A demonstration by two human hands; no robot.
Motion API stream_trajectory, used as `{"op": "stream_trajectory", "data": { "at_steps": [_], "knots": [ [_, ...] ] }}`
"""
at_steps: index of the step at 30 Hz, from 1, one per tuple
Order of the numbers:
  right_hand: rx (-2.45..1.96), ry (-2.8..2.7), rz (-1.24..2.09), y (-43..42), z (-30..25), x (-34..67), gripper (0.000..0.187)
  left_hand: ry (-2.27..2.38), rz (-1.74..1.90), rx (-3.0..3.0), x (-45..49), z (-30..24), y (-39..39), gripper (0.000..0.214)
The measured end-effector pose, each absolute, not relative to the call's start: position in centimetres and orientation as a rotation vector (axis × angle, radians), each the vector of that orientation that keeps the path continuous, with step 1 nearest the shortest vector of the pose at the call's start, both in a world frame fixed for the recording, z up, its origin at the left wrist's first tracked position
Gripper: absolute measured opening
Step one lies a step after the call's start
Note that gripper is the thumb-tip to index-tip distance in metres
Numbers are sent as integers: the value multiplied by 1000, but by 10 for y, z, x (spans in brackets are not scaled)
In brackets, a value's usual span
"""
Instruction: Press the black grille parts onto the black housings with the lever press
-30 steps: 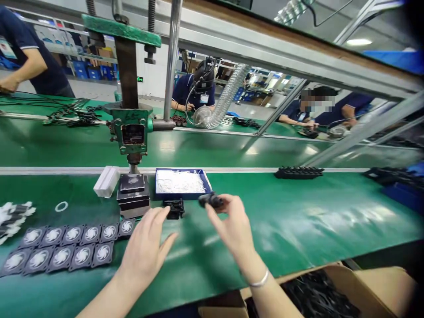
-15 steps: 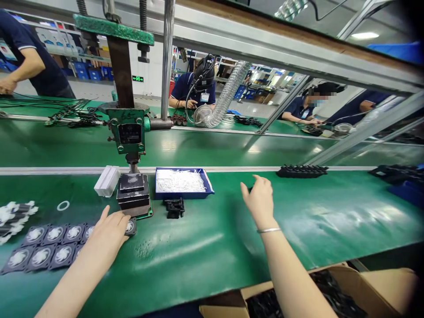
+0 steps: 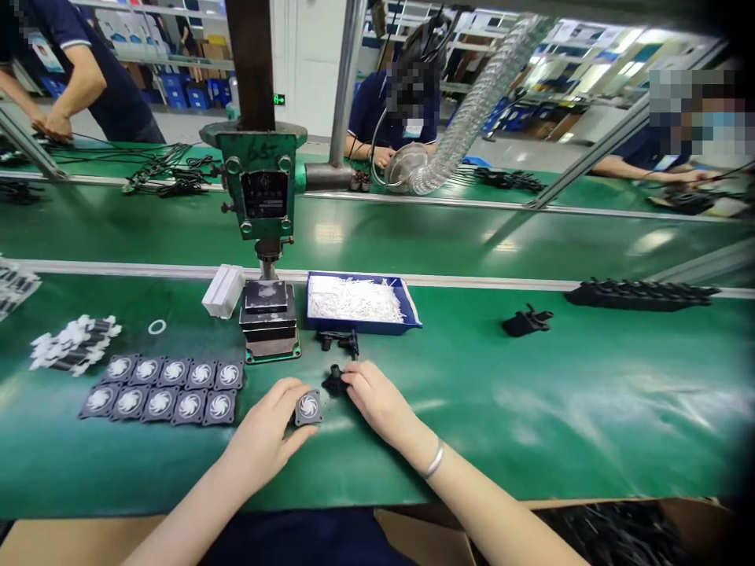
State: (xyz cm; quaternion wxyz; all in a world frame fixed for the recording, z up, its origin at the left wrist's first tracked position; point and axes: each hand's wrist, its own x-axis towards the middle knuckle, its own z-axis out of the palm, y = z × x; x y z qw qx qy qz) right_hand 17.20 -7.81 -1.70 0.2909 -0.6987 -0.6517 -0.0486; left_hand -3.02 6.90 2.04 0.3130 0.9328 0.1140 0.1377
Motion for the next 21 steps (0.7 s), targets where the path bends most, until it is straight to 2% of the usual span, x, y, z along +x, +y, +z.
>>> {"op": "stream_trajectory", "data": {
  "at_steps": [5, 9, 14, 17, 21],
  "knots": [
    [-1884, -1695, 35, -105, -10, 164, 36, 291, 371, 2191, -30, 1, 72, 47],
    [-1933, -1429, 112, -95, -4, 151, 38, 378, 329, 1954, -29, -6, 67, 54],
    [-1955, -1211, 120, -69, -23, 141, 14, 396, 269, 1770, -32, -4, 59, 64],
    [-1906, -1189, 180, -66, -23, 147, 13, 395, 270, 1743, -33, -2, 58, 66],
    [-1734, -1171, 291, -74, 6, 155, 8, 381, 279, 1744, -34, -4, 58, 68]
  ]
}}
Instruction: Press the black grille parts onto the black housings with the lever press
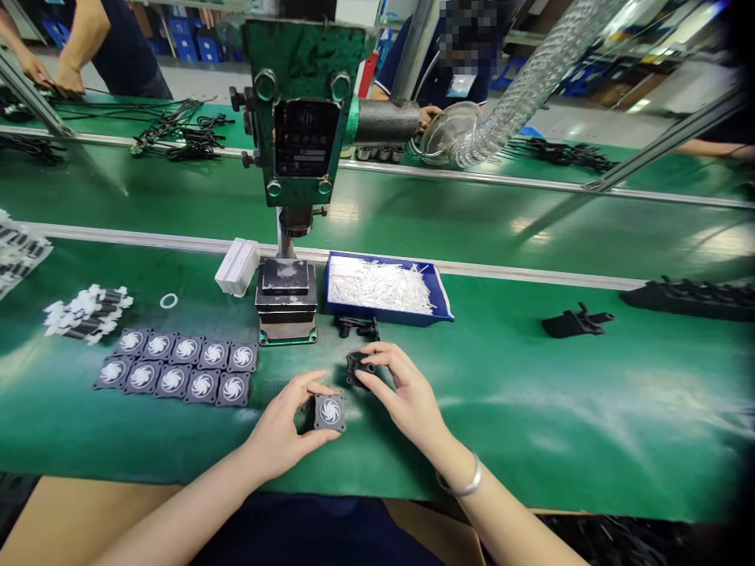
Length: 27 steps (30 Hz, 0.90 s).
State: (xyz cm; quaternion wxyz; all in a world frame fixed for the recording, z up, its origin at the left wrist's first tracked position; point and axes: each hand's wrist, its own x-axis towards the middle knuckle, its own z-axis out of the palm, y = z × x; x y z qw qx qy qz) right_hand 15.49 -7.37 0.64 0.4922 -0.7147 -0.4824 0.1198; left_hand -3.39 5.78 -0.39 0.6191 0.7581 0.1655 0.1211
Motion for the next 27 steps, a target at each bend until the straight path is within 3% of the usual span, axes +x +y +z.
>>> {"op": "stream_trajectory", "data": {
  "at_steps": [9, 20, 27],
  "knots": [
    [-1520, -1566, 253, -68, 39, 122, 22, 356, 319, 1784, -35, -11, 58, 66],
    [-1549, -1622, 194, -67, 37, 119, 22, 348, 361, 1888, -35, -9, 60, 66],
    [-1632, -1540, 321, -72, 31, 112, 16, 270, 439, 1926, -37, -17, 56, 69]
  ]
}}
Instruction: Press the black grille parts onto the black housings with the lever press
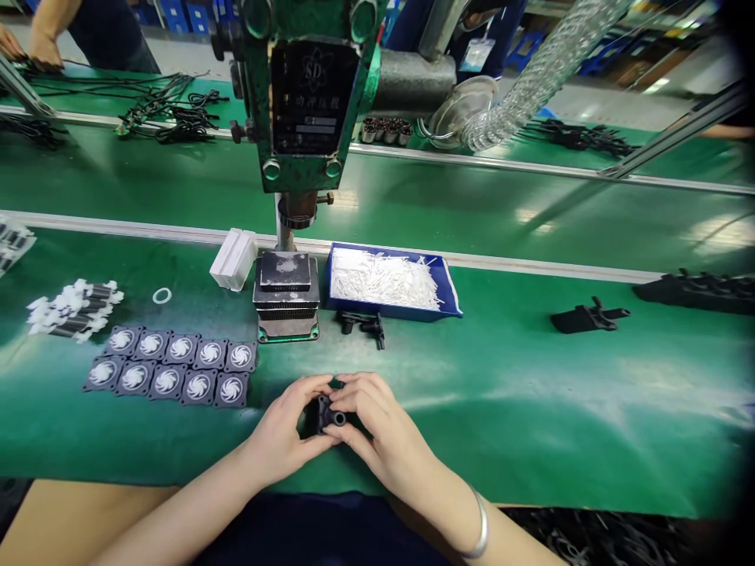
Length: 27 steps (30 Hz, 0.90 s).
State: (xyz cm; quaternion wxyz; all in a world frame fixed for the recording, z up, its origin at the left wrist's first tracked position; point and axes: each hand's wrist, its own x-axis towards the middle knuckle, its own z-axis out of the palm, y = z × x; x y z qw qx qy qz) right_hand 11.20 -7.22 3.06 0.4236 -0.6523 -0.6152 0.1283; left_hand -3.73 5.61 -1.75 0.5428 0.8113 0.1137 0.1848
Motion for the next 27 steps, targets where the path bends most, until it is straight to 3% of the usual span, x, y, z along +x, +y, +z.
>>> {"op": "stream_trajectory", "data": {
  "at_steps": [14, 18, 23, 27],
  "knots": [
    [-1605, -1551, 268, -73, 31, 111, 16, 335, 491, 1899, -39, -3, 52, 62],
    [-1592, -1605, 81, -66, 88, 141, 27, 214, 722, 2024, -34, 51, 77, 46],
    [-1423, -1494, -417, -12, 189, 199, 21, 304, 978, 2029, -3, 103, 149, 36],
    [-1206, -1450, -514, 58, 277, 235, 46, 334, 891, 1902, 29, 100, 192, 41]
  ]
}}
